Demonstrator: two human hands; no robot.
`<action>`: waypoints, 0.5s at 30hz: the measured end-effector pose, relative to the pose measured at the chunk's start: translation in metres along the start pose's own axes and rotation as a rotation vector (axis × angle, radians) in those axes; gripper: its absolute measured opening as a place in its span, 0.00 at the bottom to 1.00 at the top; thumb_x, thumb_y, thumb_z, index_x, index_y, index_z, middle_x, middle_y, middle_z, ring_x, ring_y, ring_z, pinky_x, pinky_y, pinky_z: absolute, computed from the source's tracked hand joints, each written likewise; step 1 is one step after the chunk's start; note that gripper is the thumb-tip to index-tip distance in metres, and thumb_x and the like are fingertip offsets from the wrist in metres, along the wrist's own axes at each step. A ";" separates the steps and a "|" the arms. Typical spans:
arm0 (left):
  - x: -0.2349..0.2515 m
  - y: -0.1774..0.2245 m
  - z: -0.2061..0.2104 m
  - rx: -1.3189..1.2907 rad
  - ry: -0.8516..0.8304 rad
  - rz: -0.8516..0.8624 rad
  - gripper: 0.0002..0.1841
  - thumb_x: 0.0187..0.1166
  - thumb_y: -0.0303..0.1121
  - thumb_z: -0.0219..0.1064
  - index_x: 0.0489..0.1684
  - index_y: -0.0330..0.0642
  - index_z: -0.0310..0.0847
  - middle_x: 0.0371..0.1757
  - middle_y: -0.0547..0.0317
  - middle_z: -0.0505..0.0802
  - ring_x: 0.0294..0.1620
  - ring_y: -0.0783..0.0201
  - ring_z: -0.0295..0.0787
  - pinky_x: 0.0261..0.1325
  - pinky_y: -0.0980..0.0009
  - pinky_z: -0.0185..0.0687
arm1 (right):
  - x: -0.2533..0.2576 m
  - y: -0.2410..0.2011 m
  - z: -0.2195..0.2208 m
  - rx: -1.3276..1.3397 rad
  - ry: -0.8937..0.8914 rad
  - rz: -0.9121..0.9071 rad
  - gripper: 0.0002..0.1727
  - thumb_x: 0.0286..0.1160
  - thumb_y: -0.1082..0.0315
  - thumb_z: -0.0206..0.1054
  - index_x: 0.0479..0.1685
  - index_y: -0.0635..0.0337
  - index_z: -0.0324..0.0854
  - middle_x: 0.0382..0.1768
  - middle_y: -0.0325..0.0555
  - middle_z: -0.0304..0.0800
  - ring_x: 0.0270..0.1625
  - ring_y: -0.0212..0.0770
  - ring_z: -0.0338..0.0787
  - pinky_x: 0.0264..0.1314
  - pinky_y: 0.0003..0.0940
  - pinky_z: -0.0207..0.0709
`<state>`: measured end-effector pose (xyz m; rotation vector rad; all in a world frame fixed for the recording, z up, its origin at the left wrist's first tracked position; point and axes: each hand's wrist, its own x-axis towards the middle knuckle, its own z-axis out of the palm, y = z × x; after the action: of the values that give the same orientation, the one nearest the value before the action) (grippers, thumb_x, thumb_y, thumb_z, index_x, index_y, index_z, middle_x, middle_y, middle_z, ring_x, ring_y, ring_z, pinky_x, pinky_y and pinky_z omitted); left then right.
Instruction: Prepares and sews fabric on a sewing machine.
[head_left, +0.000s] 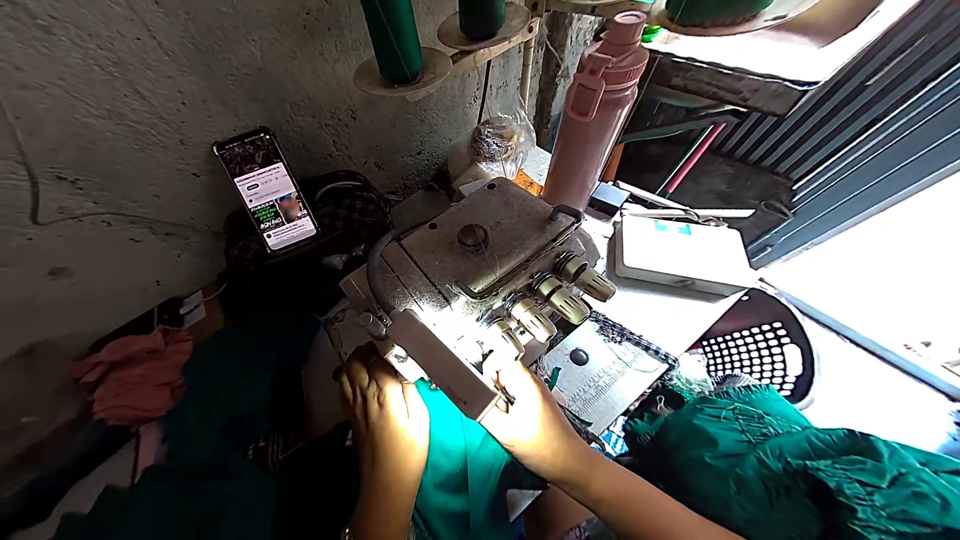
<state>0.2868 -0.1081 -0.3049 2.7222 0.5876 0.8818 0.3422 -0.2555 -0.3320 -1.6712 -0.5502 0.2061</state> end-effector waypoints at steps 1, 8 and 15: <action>0.000 0.000 0.000 0.004 0.005 -0.003 0.19 0.76 0.32 0.53 0.45 0.22 0.84 0.58 0.26 0.87 0.66 0.31 0.82 0.72 0.43 0.70 | 0.000 0.000 0.000 0.002 0.002 -0.003 0.09 0.69 0.62 0.68 0.39 0.55 0.75 0.25 0.30 0.72 0.27 0.19 0.73 0.30 0.15 0.67; 0.002 0.004 0.002 -0.004 0.003 -0.047 0.18 0.79 0.31 0.51 0.45 0.25 0.85 0.55 0.28 0.88 0.65 0.32 0.83 0.69 0.41 0.72 | 0.000 0.001 0.002 0.039 0.013 -0.040 0.09 0.70 0.66 0.69 0.42 0.59 0.76 0.26 0.30 0.75 0.27 0.16 0.73 0.31 0.11 0.68; -0.006 -0.003 -0.006 -0.112 -0.020 -0.180 0.13 0.81 0.29 0.55 0.45 0.27 0.83 0.58 0.32 0.85 0.66 0.34 0.78 0.63 0.34 0.67 | -0.001 0.007 -0.002 0.029 0.001 -0.119 0.08 0.69 0.70 0.70 0.37 0.61 0.75 0.28 0.29 0.77 0.28 0.14 0.73 0.32 0.07 0.67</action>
<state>0.2780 -0.1071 -0.3040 2.5291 0.7427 0.8164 0.3438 -0.2584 -0.3381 -1.6051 -0.6405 0.1260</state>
